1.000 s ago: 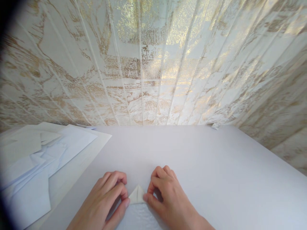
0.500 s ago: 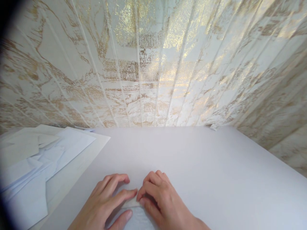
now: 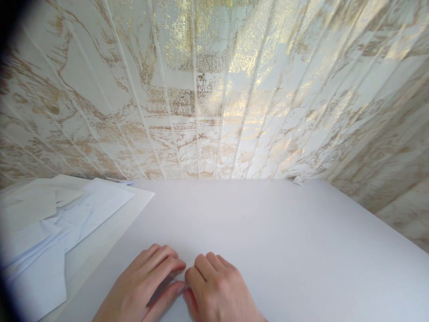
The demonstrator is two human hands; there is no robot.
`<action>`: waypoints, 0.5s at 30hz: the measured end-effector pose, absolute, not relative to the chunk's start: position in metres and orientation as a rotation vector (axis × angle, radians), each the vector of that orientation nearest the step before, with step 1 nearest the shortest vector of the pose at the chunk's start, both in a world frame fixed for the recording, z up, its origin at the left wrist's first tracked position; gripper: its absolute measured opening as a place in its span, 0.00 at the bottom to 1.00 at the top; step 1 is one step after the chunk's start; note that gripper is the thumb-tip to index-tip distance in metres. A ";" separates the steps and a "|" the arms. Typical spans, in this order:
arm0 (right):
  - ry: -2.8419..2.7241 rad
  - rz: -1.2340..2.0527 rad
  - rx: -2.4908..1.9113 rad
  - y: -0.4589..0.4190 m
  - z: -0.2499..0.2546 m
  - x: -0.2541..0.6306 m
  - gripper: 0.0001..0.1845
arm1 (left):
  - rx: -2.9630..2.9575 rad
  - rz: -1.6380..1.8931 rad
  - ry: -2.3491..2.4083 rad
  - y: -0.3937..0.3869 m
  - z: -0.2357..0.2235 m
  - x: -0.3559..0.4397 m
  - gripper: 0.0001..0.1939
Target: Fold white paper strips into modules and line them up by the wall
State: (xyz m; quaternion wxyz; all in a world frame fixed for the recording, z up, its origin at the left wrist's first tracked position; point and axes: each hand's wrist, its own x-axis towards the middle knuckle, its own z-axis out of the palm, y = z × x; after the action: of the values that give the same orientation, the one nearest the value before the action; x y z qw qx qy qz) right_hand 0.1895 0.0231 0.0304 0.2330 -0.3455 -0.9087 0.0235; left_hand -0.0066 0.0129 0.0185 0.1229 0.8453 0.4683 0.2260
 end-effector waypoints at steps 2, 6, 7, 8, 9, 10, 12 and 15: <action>-2.497 0.013 -0.949 0.022 0.028 0.189 0.06 | 2.450 0.669 1.362 0.012 0.017 -0.007 0.03; -2.491 -0.052 -0.954 0.020 0.026 0.188 0.08 | 2.384 0.740 1.286 0.012 0.016 -0.008 0.07; -2.492 -0.073 -0.950 0.020 0.026 0.188 0.09 | 2.351 0.778 1.281 0.012 0.017 -0.008 0.08; -2.494 -0.089 -0.942 0.020 0.027 0.188 0.10 | 2.310 0.814 1.285 0.012 0.018 -0.007 0.08; -2.496 -0.097 -0.930 0.021 0.028 0.188 0.11 | 2.266 0.847 1.289 0.012 0.018 -0.007 0.07; -2.492 -0.095 -0.920 0.022 0.030 0.188 0.12 | 2.219 0.875 1.294 0.012 0.018 -0.006 0.07; -2.477 -0.048 -0.914 0.023 0.032 0.188 0.13 | 2.102 0.930 1.328 0.010 0.016 -0.002 0.10; -2.441 0.109 -0.939 0.026 0.033 0.189 0.11 | 1.940 0.976 1.334 0.006 0.011 0.007 0.13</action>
State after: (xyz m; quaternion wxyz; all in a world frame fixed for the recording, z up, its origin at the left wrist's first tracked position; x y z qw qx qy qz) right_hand 0.1891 0.0256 0.0332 0.2587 -0.3466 -0.9007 0.0404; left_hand 0.0068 0.0064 0.0109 0.2922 0.7278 0.5007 0.3664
